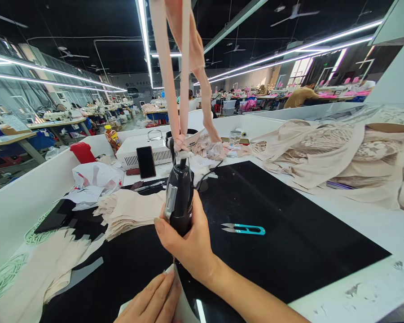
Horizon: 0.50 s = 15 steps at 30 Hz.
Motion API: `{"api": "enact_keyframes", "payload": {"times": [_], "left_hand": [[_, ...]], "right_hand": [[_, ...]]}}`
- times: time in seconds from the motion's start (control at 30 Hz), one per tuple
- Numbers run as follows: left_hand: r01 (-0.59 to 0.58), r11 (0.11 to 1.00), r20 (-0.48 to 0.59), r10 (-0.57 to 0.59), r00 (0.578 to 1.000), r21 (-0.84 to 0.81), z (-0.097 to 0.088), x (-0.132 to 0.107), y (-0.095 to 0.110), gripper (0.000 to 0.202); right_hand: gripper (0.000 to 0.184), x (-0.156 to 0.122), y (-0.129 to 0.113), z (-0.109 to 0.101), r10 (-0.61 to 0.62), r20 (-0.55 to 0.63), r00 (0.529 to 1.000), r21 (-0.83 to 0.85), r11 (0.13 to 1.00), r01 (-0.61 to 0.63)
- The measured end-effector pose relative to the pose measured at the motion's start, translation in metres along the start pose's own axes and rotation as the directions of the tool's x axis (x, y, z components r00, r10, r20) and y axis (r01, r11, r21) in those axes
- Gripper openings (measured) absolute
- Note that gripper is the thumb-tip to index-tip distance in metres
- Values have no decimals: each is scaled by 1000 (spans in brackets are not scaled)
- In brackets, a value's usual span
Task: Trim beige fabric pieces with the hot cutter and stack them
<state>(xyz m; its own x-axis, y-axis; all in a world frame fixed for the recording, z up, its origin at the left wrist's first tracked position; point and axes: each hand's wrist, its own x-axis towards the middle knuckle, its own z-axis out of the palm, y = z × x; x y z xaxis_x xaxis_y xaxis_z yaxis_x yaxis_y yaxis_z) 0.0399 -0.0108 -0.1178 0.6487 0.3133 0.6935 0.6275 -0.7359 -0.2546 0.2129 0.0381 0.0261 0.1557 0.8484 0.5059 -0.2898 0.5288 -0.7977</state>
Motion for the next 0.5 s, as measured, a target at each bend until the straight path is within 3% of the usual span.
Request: {"api": "enact_keyframes", "payload": {"times": [0.5], "left_hand": [[15,1000,-10,-15,1000,-8,-2,2,1,46]], "right_hand": [[30,0,-2,1,29,-3,1000,-10,1000,-29]]}}
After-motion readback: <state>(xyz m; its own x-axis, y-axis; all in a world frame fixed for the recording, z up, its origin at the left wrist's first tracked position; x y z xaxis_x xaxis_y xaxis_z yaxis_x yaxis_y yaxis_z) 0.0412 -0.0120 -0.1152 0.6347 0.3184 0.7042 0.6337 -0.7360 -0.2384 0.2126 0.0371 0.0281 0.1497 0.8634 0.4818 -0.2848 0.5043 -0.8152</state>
